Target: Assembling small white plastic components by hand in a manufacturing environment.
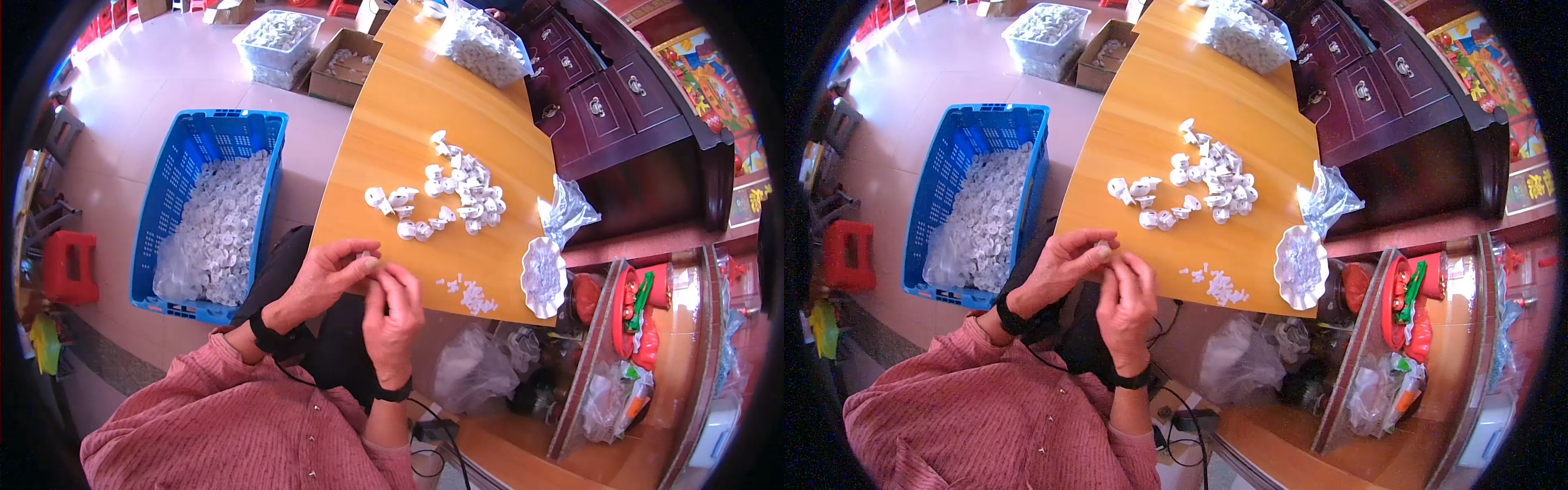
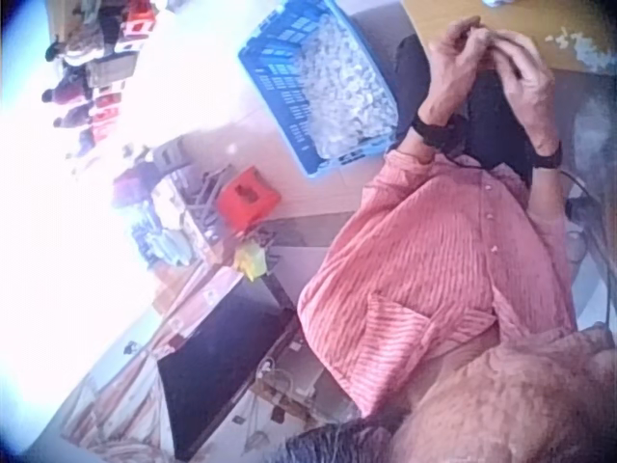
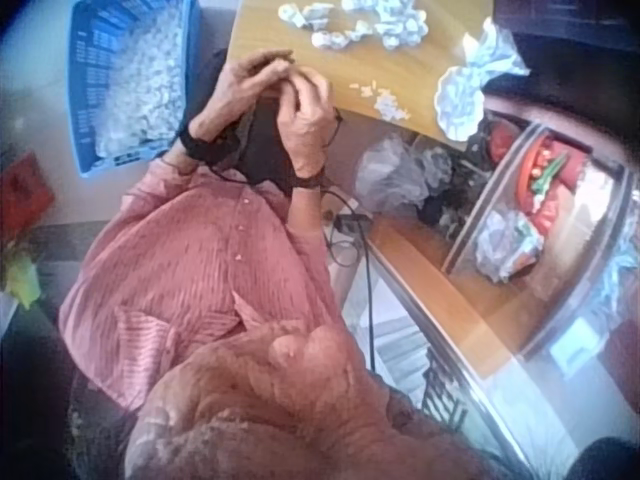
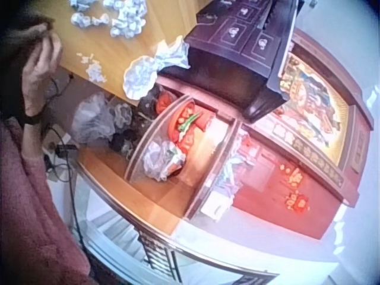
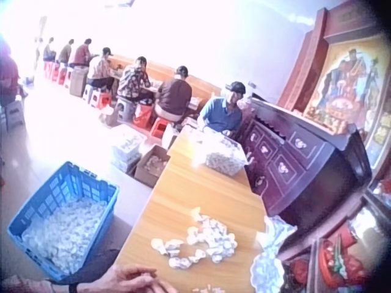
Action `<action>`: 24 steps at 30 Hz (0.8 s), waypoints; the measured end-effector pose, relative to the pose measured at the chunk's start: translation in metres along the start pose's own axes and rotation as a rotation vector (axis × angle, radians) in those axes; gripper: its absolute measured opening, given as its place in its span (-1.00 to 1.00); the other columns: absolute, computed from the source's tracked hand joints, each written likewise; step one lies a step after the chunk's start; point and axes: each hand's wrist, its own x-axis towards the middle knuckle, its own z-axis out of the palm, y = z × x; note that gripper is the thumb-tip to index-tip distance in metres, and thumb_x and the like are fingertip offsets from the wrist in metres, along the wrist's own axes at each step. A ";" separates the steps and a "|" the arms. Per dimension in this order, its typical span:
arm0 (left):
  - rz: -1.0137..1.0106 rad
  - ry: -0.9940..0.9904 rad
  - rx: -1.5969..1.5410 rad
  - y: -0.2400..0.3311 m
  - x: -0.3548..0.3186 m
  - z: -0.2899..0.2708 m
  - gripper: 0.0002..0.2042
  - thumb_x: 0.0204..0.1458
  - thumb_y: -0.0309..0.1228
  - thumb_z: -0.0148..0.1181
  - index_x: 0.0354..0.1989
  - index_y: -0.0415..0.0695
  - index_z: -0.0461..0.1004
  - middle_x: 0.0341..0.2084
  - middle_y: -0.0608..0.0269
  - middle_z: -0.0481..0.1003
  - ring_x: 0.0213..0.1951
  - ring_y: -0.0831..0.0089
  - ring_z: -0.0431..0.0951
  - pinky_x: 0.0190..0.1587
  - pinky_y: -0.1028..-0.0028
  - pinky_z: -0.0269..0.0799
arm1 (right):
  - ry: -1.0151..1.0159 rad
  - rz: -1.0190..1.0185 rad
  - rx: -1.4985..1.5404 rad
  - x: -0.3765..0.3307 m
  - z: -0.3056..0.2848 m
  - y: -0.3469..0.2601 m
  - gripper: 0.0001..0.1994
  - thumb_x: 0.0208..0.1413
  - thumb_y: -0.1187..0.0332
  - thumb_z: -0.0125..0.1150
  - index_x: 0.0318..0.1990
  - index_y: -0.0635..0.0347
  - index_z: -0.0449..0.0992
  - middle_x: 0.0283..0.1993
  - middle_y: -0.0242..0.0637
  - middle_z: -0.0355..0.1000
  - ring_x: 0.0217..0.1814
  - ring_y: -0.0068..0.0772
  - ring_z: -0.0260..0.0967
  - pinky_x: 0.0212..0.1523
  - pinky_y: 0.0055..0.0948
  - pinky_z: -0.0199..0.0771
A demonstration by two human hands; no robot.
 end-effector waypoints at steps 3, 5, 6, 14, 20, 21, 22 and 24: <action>-0.015 0.013 -0.095 0.004 0.000 0.000 -0.66 0.26 -0.39 0.20 0.14 -0.30 0.44 -0.13 0.21 0.55 -0.21 0.51 0.62 -0.15 0.51 0.63 | 0.044 0.049 -0.117 -0.006 -0.027 0.021 -0.81 0.14 0.63 0.15 -0.09 0.34 0.57 -0.06 -0.09 0.47 0.00 -0.01 0.48 0.00 -0.19 0.51; -0.042 0.011 -0.090 0.009 -0.001 0.002 -0.66 0.26 -0.39 0.20 0.14 -0.29 0.44 -0.12 0.20 0.54 -0.21 0.49 0.63 -0.15 0.50 0.64 | 0.118 0.065 -0.420 -0.010 -0.039 0.045 -0.71 0.08 0.67 0.11 -0.03 0.32 0.54 -0.04 -0.10 0.44 0.06 0.02 0.43 0.09 -0.14 0.44; -0.065 0.007 -0.103 0.010 -0.002 0.003 -0.67 0.26 -0.40 0.20 0.13 -0.29 0.44 -0.12 0.20 0.55 -0.21 0.49 0.63 -0.15 0.50 0.64 | 0.116 0.063 -0.420 -0.011 -0.042 0.050 -0.71 0.08 0.67 0.11 -0.03 0.32 0.54 -0.04 -0.10 0.44 0.06 0.02 0.43 0.09 -0.14 0.44; -0.094 -0.018 -0.108 0.007 -0.003 -0.004 -0.69 0.27 -0.40 0.19 0.12 -0.27 0.45 -0.12 0.21 0.56 -0.19 0.50 0.64 -0.13 0.50 0.64 | -0.099 0.055 -0.706 -0.009 -0.044 0.042 -0.53 -0.10 0.68 0.13 0.06 0.28 0.52 0.04 -0.18 0.39 0.10 -0.02 0.31 0.09 -0.10 0.31; -0.096 -0.026 -0.142 0.010 -0.004 -0.005 -0.70 0.27 -0.41 0.18 0.12 -0.27 0.45 -0.08 0.20 0.55 -0.18 0.49 0.64 -0.11 0.49 0.63 | -0.131 0.044 -0.639 -0.018 -0.048 0.031 -0.59 -0.06 0.62 0.25 0.03 0.31 0.55 0.06 -0.21 0.40 0.13 -0.05 0.32 0.11 -0.09 0.31; -0.091 -0.029 -0.137 0.009 -0.004 -0.006 -0.70 0.27 -0.41 0.18 0.12 -0.27 0.45 -0.07 0.20 0.55 -0.17 0.49 0.64 -0.10 0.49 0.63 | -0.134 0.042 -0.638 -0.019 -0.049 0.032 -0.59 -0.06 0.62 0.25 0.03 0.31 0.55 0.06 -0.21 0.40 0.13 -0.05 0.32 0.11 -0.09 0.31; -0.085 -0.035 -0.132 0.008 -0.004 -0.006 -0.69 0.27 -0.41 0.18 0.12 -0.28 0.45 -0.07 0.20 0.55 -0.17 0.48 0.63 -0.09 0.49 0.63 | -0.113 0.038 -0.600 -0.020 -0.049 0.034 -0.63 -0.07 0.61 0.29 -0.02 0.31 0.58 0.03 -0.21 0.43 0.10 -0.07 0.34 0.10 -0.10 0.34; -0.086 -0.035 -0.141 0.009 -0.005 -0.006 -0.70 0.27 -0.41 0.18 0.12 -0.28 0.45 -0.07 0.20 0.55 -0.17 0.48 0.63 -0.09 0.49 0.63 | -0.094 0.033 -0.562 -0.022 -0.049 0.037 -0.67 -0.07 0.60 0.34 -0.07 0.32 0.60 -0.01 -0.21 0.45 0.07 -0.08 0.37 0.09 -0.12 0.36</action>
